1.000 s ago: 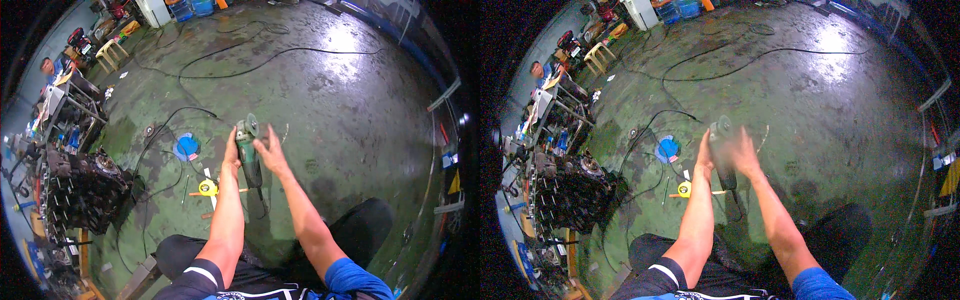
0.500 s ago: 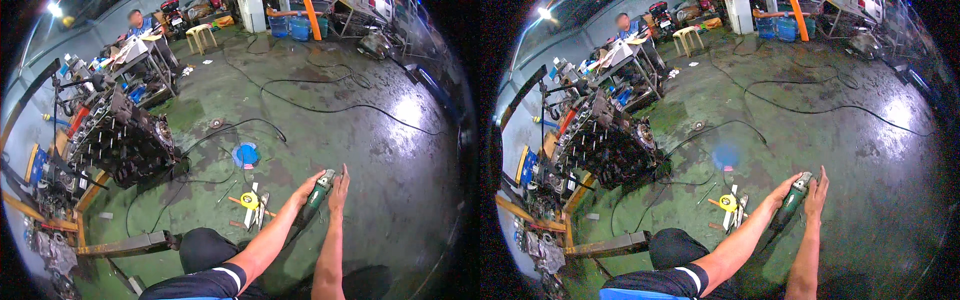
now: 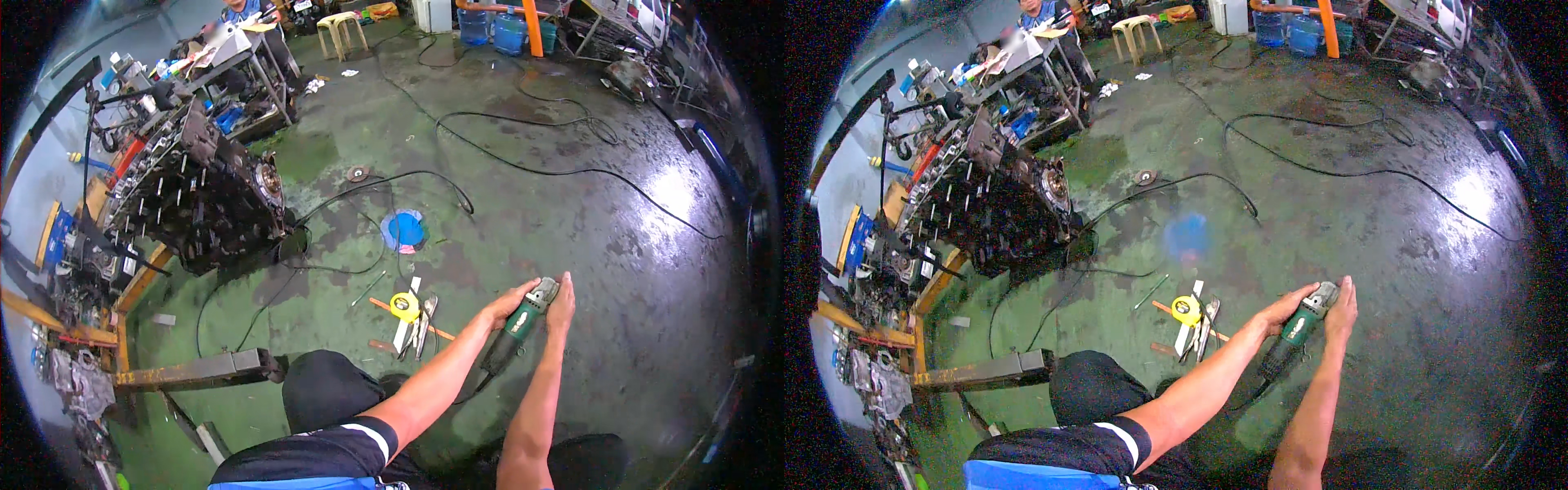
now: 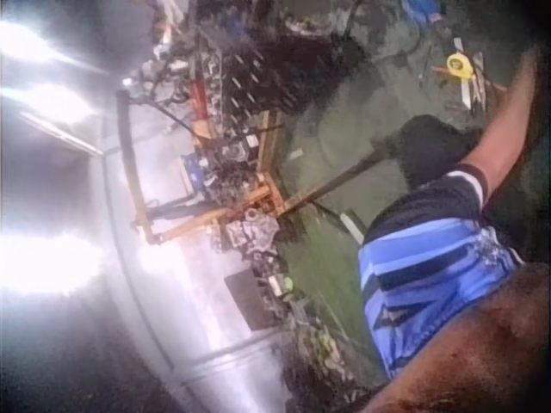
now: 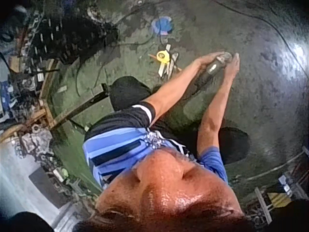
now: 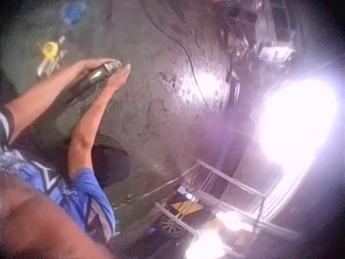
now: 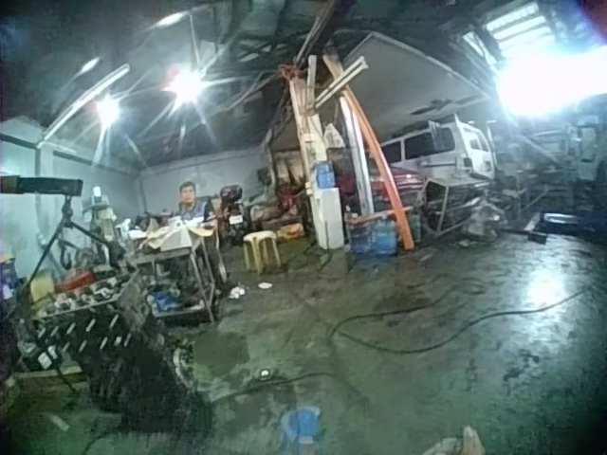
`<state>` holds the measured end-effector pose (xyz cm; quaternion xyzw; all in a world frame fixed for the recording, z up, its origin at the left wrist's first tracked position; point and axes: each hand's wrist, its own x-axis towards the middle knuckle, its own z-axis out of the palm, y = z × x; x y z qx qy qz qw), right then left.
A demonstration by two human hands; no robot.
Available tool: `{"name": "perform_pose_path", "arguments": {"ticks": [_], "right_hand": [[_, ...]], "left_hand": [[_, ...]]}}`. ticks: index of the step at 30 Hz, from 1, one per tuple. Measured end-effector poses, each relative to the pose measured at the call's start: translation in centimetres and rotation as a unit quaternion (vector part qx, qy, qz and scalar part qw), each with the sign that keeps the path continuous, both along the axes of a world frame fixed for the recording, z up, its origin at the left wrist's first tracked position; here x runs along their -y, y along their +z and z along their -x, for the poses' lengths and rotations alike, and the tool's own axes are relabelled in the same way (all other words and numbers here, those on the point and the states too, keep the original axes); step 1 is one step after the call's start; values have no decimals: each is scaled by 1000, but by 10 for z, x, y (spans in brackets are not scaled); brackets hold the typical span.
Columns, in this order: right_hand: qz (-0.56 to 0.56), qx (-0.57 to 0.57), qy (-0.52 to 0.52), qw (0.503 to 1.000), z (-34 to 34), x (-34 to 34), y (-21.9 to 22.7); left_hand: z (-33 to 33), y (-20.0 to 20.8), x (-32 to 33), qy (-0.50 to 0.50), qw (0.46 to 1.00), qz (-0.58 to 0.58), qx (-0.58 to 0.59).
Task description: The person is using an angle grinder to sharpen a metal rod or screwdriver tip.
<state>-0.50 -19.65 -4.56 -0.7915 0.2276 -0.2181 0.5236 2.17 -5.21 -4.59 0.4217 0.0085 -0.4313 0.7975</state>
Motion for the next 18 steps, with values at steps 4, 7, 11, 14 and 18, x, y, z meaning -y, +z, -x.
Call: {"name": "perform_pose_path", "arguments": {"ticks": [4,7,11,14,18], "right_hand": [[-34,-51,32,998,0,1,2],[-43,-41,27,998,1,1,4],[13,99,38,994,9,-24,24],[12,-18,148,989,21,-19,42],[-5,-84,96,992,0,7,-3]], "left_hand": [[6,2,-8,6,999,41,-5],[4,4,-9,-16,998,52,-11],[8,6,-6,36,998,42,-31],[6,10,-12,67,997,35,-16],[0,-1,-3,47,999,25,0]]}}
